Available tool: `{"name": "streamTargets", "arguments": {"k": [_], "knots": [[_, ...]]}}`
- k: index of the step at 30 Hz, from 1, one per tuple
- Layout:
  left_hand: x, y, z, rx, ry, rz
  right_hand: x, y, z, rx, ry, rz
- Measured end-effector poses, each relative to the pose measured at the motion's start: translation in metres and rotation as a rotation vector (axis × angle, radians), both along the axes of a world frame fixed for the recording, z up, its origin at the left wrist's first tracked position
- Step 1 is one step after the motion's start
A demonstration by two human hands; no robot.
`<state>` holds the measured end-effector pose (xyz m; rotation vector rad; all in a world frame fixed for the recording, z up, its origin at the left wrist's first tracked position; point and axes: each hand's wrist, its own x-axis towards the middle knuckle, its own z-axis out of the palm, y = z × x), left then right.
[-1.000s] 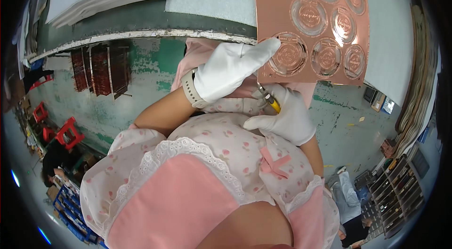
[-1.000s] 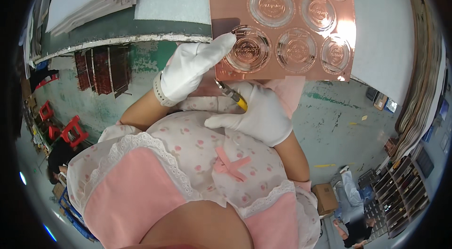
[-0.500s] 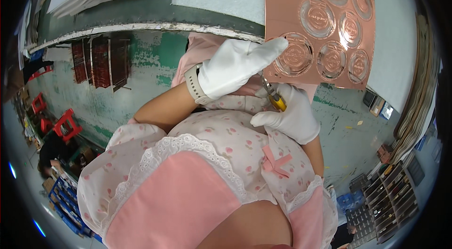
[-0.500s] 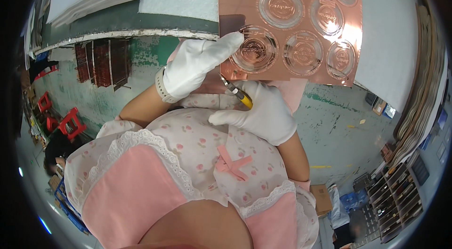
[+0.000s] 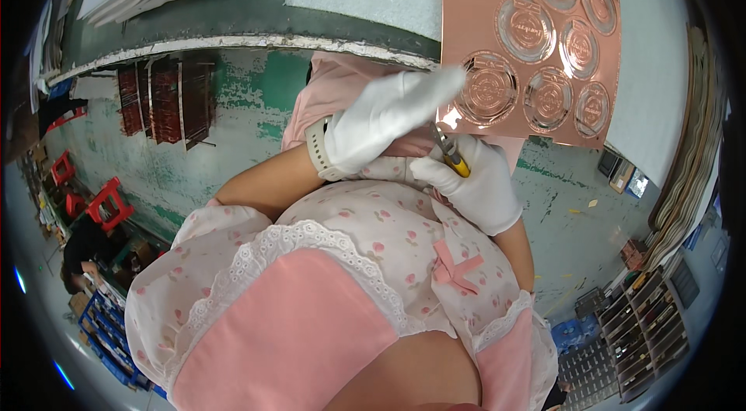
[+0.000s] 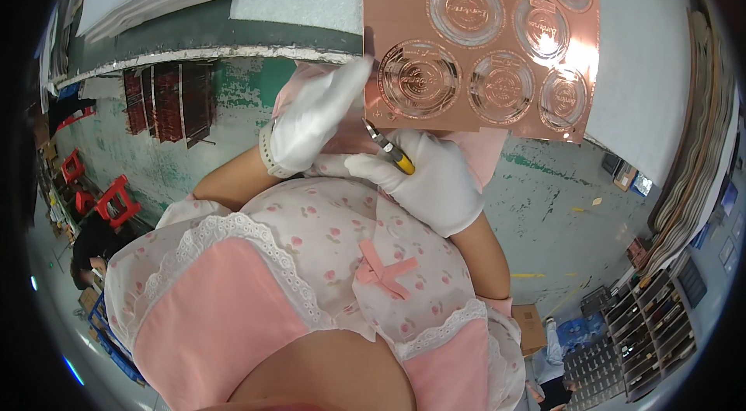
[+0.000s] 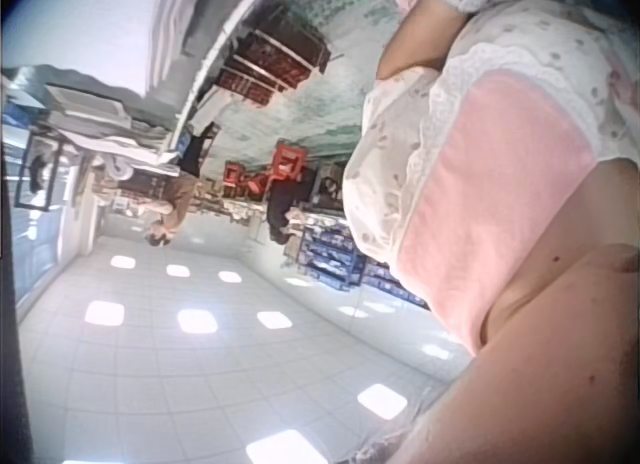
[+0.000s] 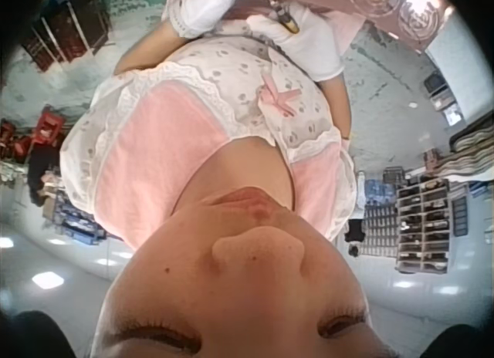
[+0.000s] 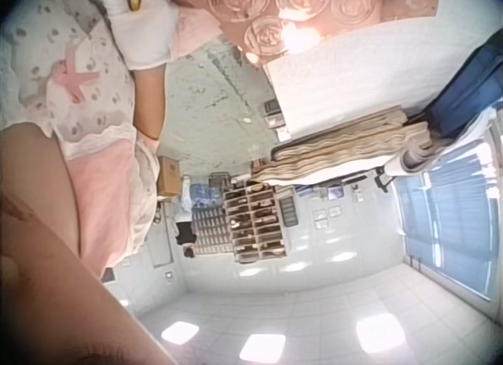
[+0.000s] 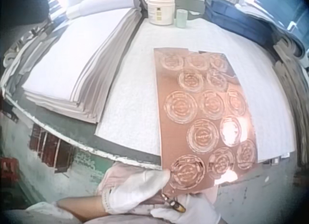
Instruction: The person uses pliers to cut circular copper foil pieces from a larger copper sheet. They repeatedly lift the sheet, cut out the circles, and place the finished pieces into a white container. The process is repeated for multiple sheets throughout the video.
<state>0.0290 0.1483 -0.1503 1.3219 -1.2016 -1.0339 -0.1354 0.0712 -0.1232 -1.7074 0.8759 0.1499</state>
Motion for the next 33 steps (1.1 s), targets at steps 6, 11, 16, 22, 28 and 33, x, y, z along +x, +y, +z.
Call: {"name": "streamTargets", "arguments": {"k": [6, 11, 16, 22, 28, 33], "knots": [[-0.016, -0.008, 0.025, 0.487, 0.304, -0.369, 0.004, 0.001, -0.01, -0.079, -0.087, 0.021], [-0.037, 0.0, 0.014, 0.372, 0.483, -0.051, 0.006, -0.003, -0.013, -0.038, -0.187, 0.076], [-0.026, -0.007, 0.023, 0.51, 0.441, -0.184, 0.011, -0.004, -0.013, 0.158, -0.231, 0.032], [-0.031, -0.005, 0.016, 0.461, 0.373, -0.137, 0.011, -0.012, -0.012, 0.031, -0.259, 0.149], [-0.009, 0.005, 0.011, 0.504, 0.722, -0.184, -0.002, -0.004, -0.007, -0.008, -0.13, 0.141], [0.019, 0.0, 0.014, 0.633, 0.697, 0.07, -0.013, -0.004, -0.006, 0.078, -0.032, 0.113]]}}
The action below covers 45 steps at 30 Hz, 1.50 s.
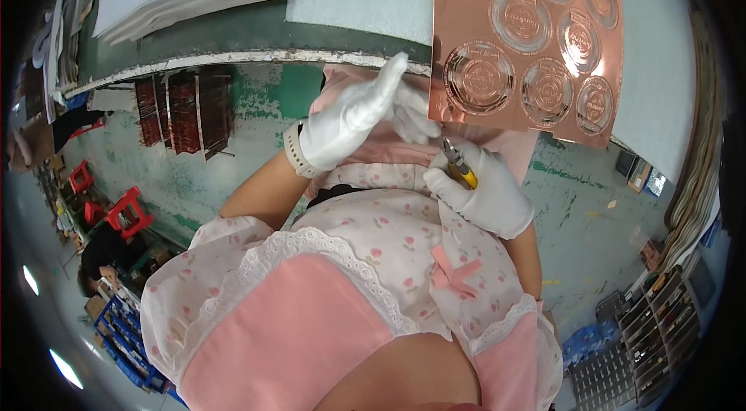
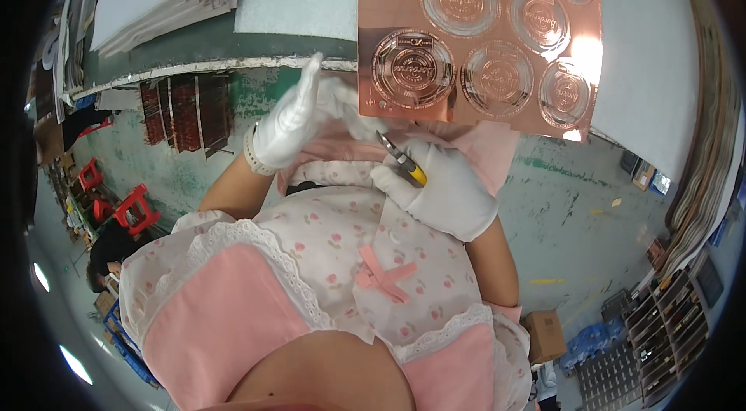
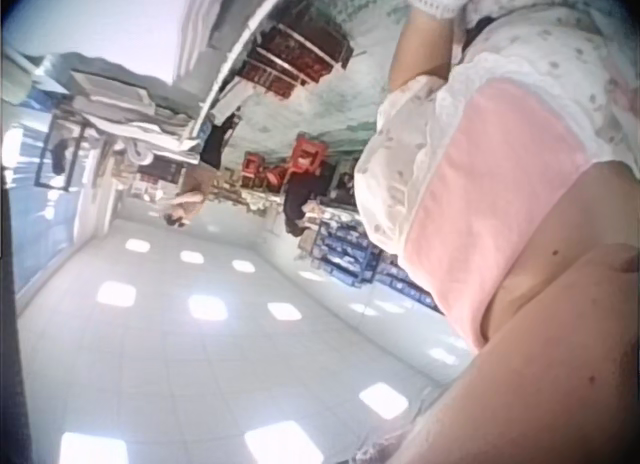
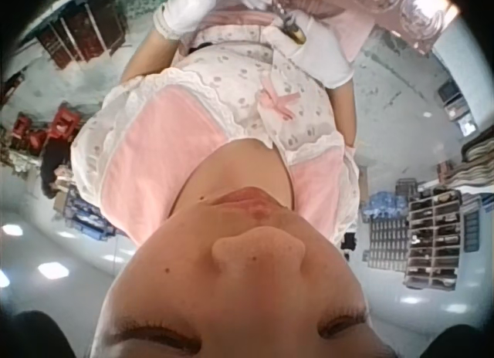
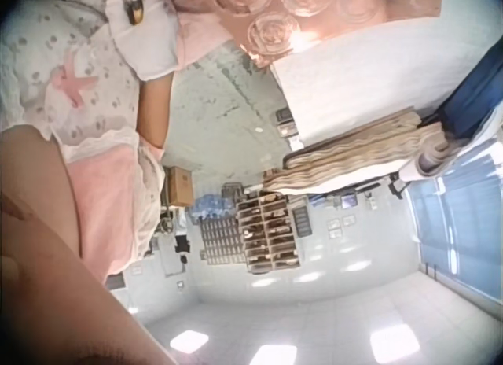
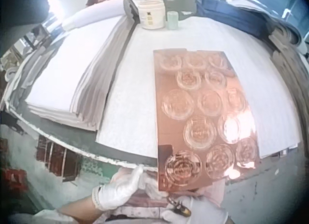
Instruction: The person uses pliers to cut circular copper foil pieces from a larger copper sheet. They repeatedly lift the sheet, cut out the circles, and place the finished pieces into a white container. The process is repeated for multiple sheets throughout the video.
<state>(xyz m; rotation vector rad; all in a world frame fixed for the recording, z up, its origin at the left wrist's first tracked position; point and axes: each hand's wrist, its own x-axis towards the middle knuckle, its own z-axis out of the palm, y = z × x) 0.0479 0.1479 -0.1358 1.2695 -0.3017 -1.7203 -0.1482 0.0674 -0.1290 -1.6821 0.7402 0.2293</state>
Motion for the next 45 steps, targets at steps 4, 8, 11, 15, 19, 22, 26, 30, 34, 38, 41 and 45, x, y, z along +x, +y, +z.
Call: {"name": "streamTargets", "arguments": {"k": [4, 8, 11, 15, 19, 22, 26, 30, 34, 38, 41, 45], "knots": [[-0.005, -0.009, 0.019, 0.149, -0.281, -0.039, 0.011, -0.001, 0.007, -0.09, 0.003, 0.031], [-0.014, -0.017, 0.028, 0.194, -0.343, -0.018, 0.021, -0.006, 0.014, -0.059, 0.009, 0.024], [-0.016, -0.015, 0.026, 0.159, -0.311, 0.035, 0.023, -0.007, 0.014, -0.089, 0.038, 0.052], [-0.016, -0.012, 0.02, 0.107, -0.276, 0.085, 0.023, -0.01, 0.016, -0.059, -0.012, 0.064], [-0.017, -0.014, 0.024, 0.097, -0.304, 0.095, 0.023, -0.016, 0.017, -0.017, 0.021, 0.101], [-0.015, -0.016, 0.03, 0.14, -0.31, 0.06, 0.024, -0.017, 0.015, 0.03, 0.037, 0.079], [-0.014, -0.015, 0.027, 0.143, -0.317, 0.06, 0.028, -0.019, 0.015, -0.016, -0.011, 0.078], [-0.013, -0.014, 0.024, 0.106, -0.323, 0.052, 0.027, -0.02, 0.012, 0.012, 0.001, 0.092], [-0.012, -0.015, 0.025, 0.086, -0.328, 0.043, 0.029, -0.024, 0.019, 0.035, 0.066, 0.123], [-0.011, -0.015, 0.027, 0.096, -0.324, 0.038, 0.029, -0.023, 0.019, 0.01, 0.1, 0.137], [-0.011, -0.015, 0.028, 0.102, -0.317, 0.037, 0.036, -0.028, 0.03, -0.049, 0.179, 0.19], [-0.011, -0.016, 0.027, 0.117, -0.325, 0.027, 0.032, -0.026, 0.025, -0.019, 0.138, 0.152]]}}
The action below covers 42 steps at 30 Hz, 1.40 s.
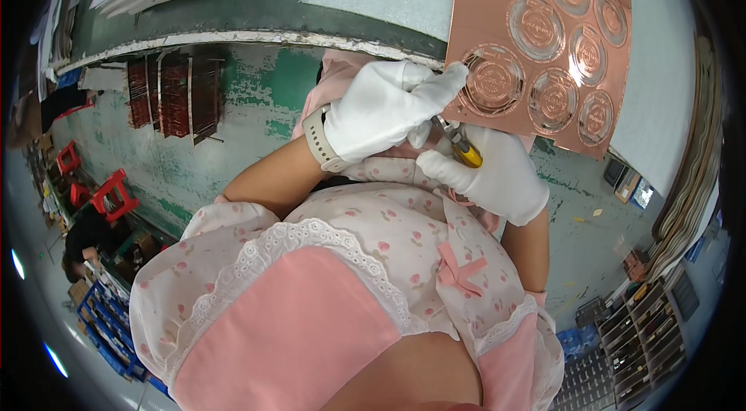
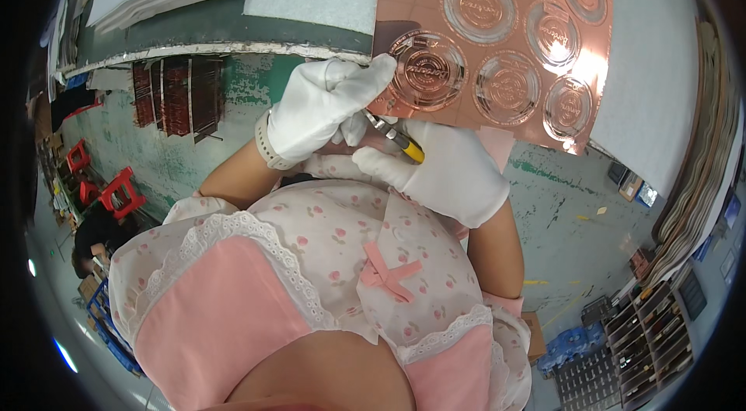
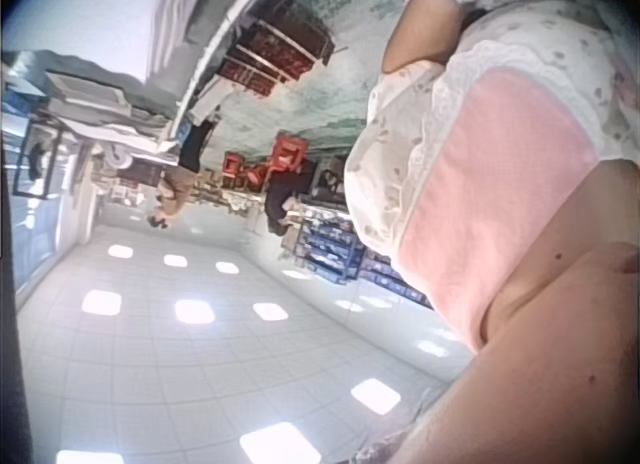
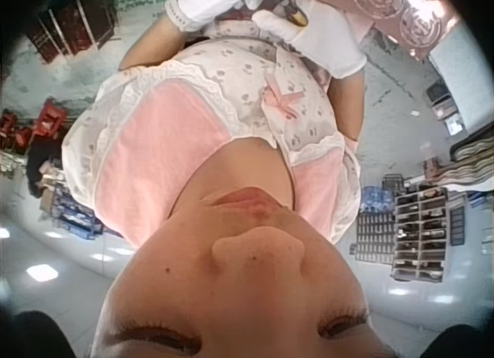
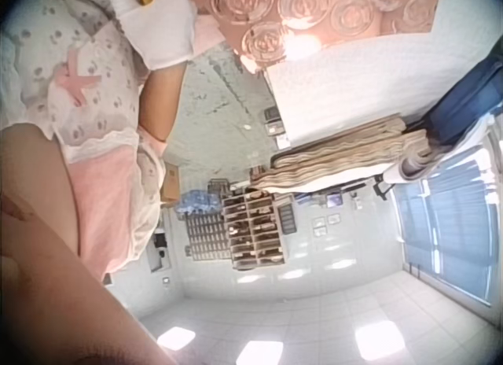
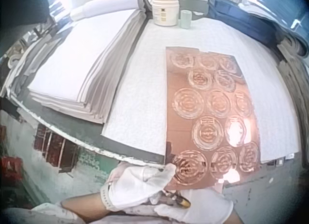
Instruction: The person uses pliers to cut circular copper foil pieces from a larger copper sheet. They repeatedly lift the sheet, cut out the circles, and place the finished pieces into a white container. The process is repeated for multiple sheets throughout the video.
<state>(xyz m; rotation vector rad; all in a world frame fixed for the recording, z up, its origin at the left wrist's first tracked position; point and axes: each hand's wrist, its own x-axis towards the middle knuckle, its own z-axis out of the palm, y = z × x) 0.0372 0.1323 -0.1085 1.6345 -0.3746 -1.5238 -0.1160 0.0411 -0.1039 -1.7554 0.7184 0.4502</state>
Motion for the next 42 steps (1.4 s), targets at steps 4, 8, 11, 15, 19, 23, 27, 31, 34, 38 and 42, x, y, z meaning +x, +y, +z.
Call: {"name": "streamTargets", "arguments": {"k": [4, 8, 11, 15, 19, 23, 27, 31, 34, 38, 42], "knots": [[0.0, 0.0, 0.001, 0.003, -0.005, -0.008, -0.004, 0.001, -0.004, 0.015, 0.003, -0.021], [0.0, 0.002, -0.003, -0.125, -0.021, -0.01, 0.001, -0.001, 0.002, -0.034, 0.036, 0.001], [-0.001, 0.008, -0.014, -0.275, -0.156, -0.071, 0.0, 0.002, -0.002, -0.069, 0.01, -0.017], [-0.003, 0.003, -0.01, -0.122, 0.004, 0.079, 0.004, 0.001, 0.003, -0.066, 0.032, -0.02], [0.001, 0.01, -0.004, -0.127, 0.08, 0.049, 0.001, 0.01, -0.012, -0.114, -0.121, -0.089], [-0.027, 0.032, -0.039, -0.398, -0.155, 0.015, 0.014, 0.018, -0.017, -0.003, -0.196, -0.2], [-0.035, 0.031, -0.043, -0.531, 0.171, 0.043, 0.034, 0.028, -0.027, -0.014, -0.335, -0.325], [-0.038, 0.031, -0.059, -0.501, 0.12, 0.162, 0.04, 0.026, -0.04, -0.071, -0.429, -0.301], [-0.038, 0.047, -0.104, -0.24, 0.796, 0.45, 0.045, 0.029, -0.045, -0.008, -0.498, -0.362], [-0.026, 0.03, -0.043, -0.211, -0.018, 0.125, 0.047, 0.032, -0.05, 0.053, -0.487, -0.422], [-0.037, 0.037, -0.061, -0.385, -0.025, 0.212, 0.048, 0.03, -0.041, 0.031, -0.41, -0.398]]}}
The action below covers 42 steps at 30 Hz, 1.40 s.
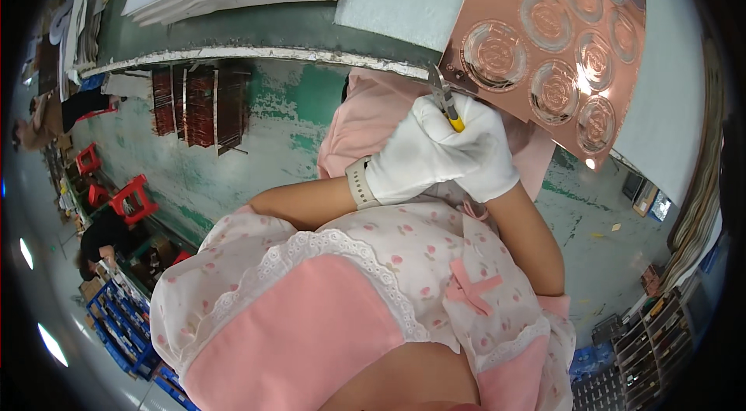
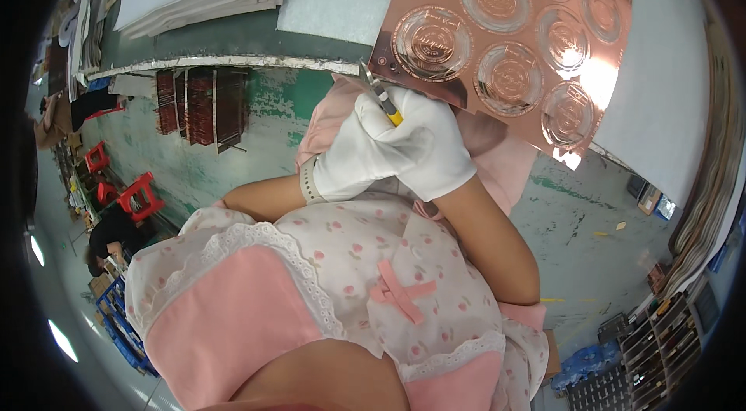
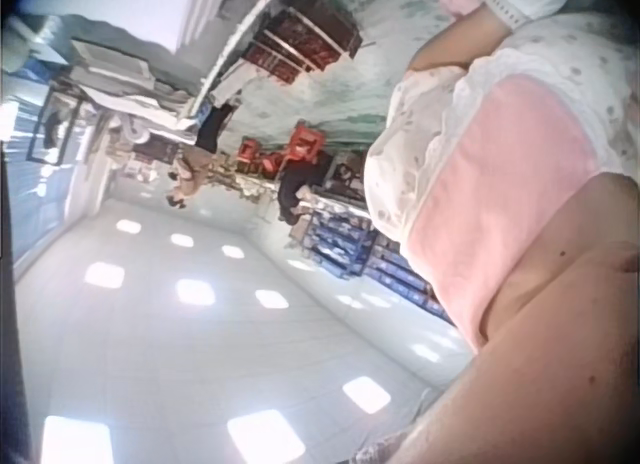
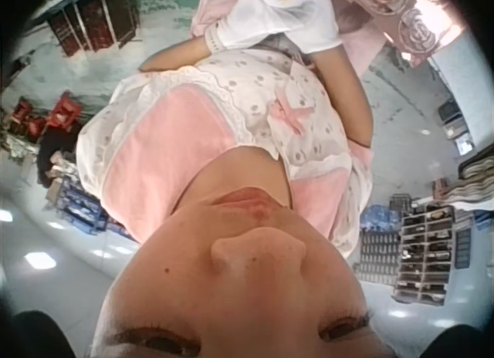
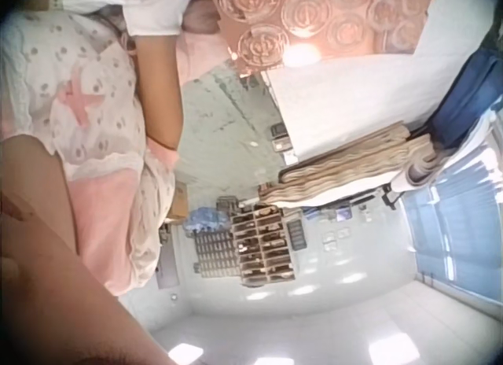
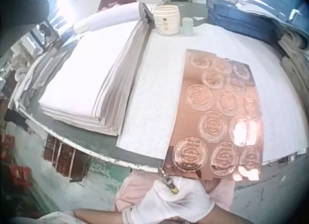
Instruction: The person uses pliers to cut circular copper foil pieces from a larger copper sheet. They repeatedly lift the sheet, cut out the circles, and place the finished pieces into a white container. The process is repeated for multiple sheets throughout the video.
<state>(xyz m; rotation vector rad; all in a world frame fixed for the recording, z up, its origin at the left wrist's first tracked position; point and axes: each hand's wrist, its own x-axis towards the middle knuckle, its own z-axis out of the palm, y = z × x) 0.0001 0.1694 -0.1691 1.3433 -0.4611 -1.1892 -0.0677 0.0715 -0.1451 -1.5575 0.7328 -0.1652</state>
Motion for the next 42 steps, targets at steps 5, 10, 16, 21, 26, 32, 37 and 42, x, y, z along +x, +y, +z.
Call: {"name": "streamTargets", "arguments": {"k": [5, 10, 16, 21, 26, 32, 37, 42], "knots": [[0.019, -0.013, 0.032, -0.045, 0.181, -0.29, -0.026, -0.001, 0.001, -0.05, -0.12, 0.099], [0.085, 0.003, 0.077, 0.2, 0.044, -0.511, -0.064, -0.004, 0.014, 0.479, 0.269, 0.191], [0.095, -0.043, 0.105, 0.194, -0.406, -0.035, -0.08, 0.03, -0.002, 0.716, 0.006, -0.218], [0.092, -0.069, 0.107, 0.247, -0.397, -0.213, -0.086, 0.027, 0.008, 0.414, 0.236, 0.141], [0.085, -0.078, 0.107, 0.258, -0.285, -0.272, -0.077, 0.017, 0.004, 0.446, 0.108, -0.248], [0.075, -0.093, 0.103, 0.313, -0.224, -0.341, -0.067, -0.006, 0.014, 0.064, 0.158, 0.071], [0.07, -0.095, 0.102, 0.358, -0.281, -0.323, -0.063, -0.02, 0.027, 0.252, 0.266, 0.159], [0.069, -0.095, 0.105, 0.355, -0.276, -0.325, -0.063, -0.016, 0.017, 0.131, 0.148, 0.142]]}}
